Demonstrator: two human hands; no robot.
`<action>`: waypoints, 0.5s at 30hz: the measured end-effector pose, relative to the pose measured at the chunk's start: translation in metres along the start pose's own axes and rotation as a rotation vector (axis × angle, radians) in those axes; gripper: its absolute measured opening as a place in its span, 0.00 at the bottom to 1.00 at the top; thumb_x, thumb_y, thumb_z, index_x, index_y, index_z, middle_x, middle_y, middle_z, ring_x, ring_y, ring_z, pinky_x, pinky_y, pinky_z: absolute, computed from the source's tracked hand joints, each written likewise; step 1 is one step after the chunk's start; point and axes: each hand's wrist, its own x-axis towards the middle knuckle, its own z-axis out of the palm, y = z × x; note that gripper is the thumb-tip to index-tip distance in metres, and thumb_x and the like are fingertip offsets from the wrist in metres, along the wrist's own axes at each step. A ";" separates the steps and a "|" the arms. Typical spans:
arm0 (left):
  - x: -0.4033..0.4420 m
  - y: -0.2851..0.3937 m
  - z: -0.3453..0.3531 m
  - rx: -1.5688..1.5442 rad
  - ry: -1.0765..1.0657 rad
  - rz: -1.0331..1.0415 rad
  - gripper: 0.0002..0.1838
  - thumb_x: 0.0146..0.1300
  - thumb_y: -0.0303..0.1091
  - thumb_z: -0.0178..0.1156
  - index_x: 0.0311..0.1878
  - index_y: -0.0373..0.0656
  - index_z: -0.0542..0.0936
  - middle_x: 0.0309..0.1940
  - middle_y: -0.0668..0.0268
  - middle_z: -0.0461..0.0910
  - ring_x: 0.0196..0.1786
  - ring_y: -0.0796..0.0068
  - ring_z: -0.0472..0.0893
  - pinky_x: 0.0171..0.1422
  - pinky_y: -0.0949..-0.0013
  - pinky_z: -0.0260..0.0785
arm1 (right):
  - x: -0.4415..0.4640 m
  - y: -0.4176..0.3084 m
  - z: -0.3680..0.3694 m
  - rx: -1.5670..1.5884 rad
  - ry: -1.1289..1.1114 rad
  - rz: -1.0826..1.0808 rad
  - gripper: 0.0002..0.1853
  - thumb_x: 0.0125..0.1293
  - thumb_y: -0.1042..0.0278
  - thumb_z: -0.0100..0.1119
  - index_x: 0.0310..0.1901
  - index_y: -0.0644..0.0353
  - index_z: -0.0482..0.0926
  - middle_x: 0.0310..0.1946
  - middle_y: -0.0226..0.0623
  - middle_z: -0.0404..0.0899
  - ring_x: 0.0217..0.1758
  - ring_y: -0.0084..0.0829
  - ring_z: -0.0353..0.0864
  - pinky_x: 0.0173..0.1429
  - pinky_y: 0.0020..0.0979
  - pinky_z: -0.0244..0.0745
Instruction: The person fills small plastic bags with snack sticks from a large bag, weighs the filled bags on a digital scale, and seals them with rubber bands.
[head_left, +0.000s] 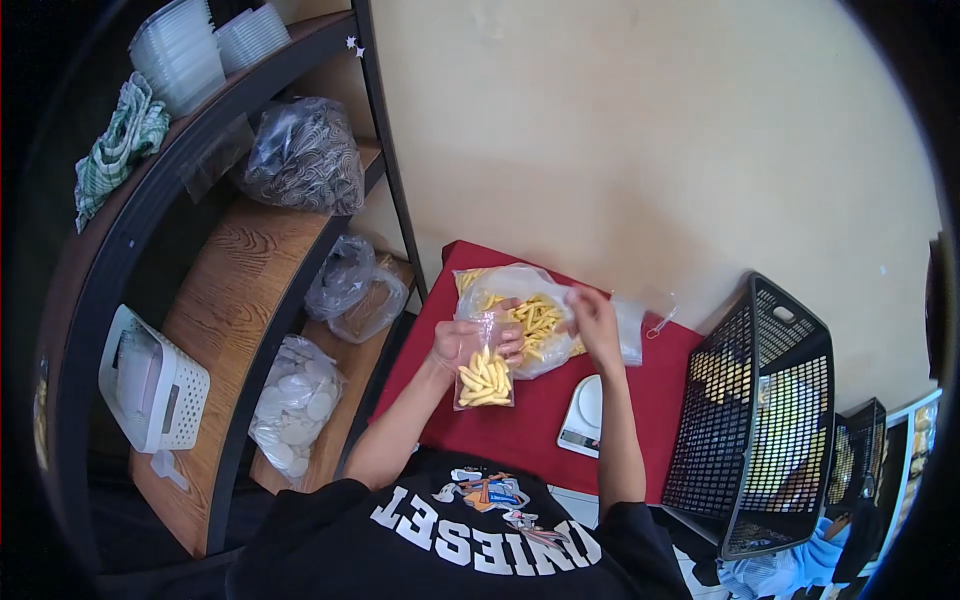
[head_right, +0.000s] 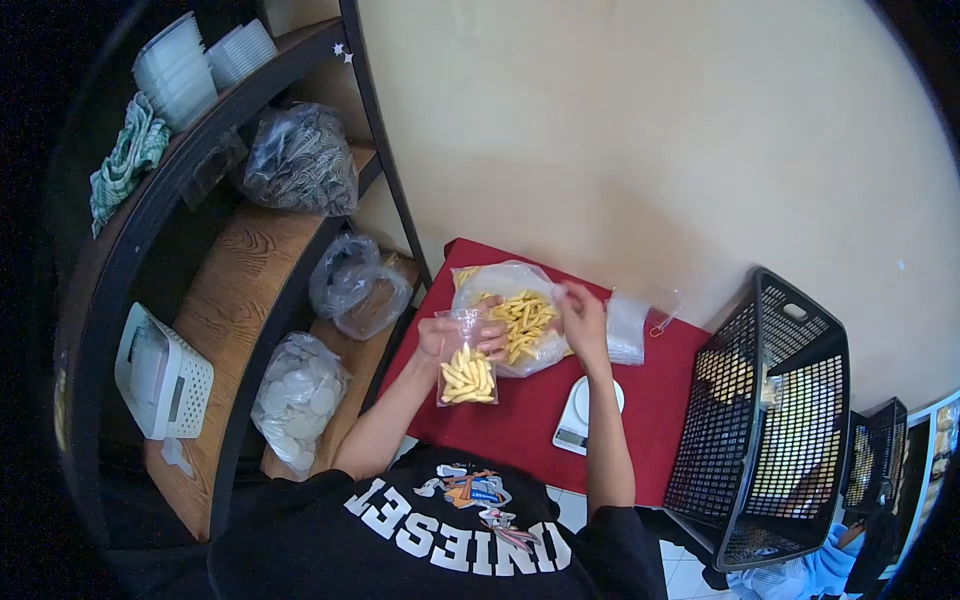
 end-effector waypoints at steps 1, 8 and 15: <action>-0.002 -0.003 0.003 0.011 0.026 -0.006 0.50 0.46 0.42 0.68 0.76 0.47 0.60 0.43 0.59 0.69 0.43 0.63 0.72 0.54 0.56 0.65 | -0.011 0.009 0.006 -0.202 0.085 0.048 0.21 0.73 0.67 0.64 0.62 0.70 0.78 0.40 0.43 0.87 0.28 0.25 0.85 0.33 0.25 0.77; -0.016 -0.052 -0.010 0.209 0.062 -0.337 0.41 0.53 0.39 0.67 0.72 0.39 0.66 0.43 0.59 0.73 0.45 0.64 0.76 0.54 0.57 0.70 | -0.109 -0.060 0.017 -0.239 -0.268 -0.290 0.16 0.62 0.75 0.71 0.53 0.61 0.86 0.62 0.45 0.81 0.57 0.38 0.82 0.62 0.37 0.77; -0.026 -0.128 -0.027 0.194 -0.027 -0.592 0.51 0.59 0.46 0.73 0.79 0.38 0.56 0.71 0.40 0.68 0.70 0.48 0.75 0.73 0.47 0.70 | -0.172 -0.002 -0.037 0.060 -0.161 0.217 0.04 0.63 0.77 0.72 0.35 0.70 0.88 0.40 0.46 0.90 0.44 0.31 0.88 0.51 0.33 0.83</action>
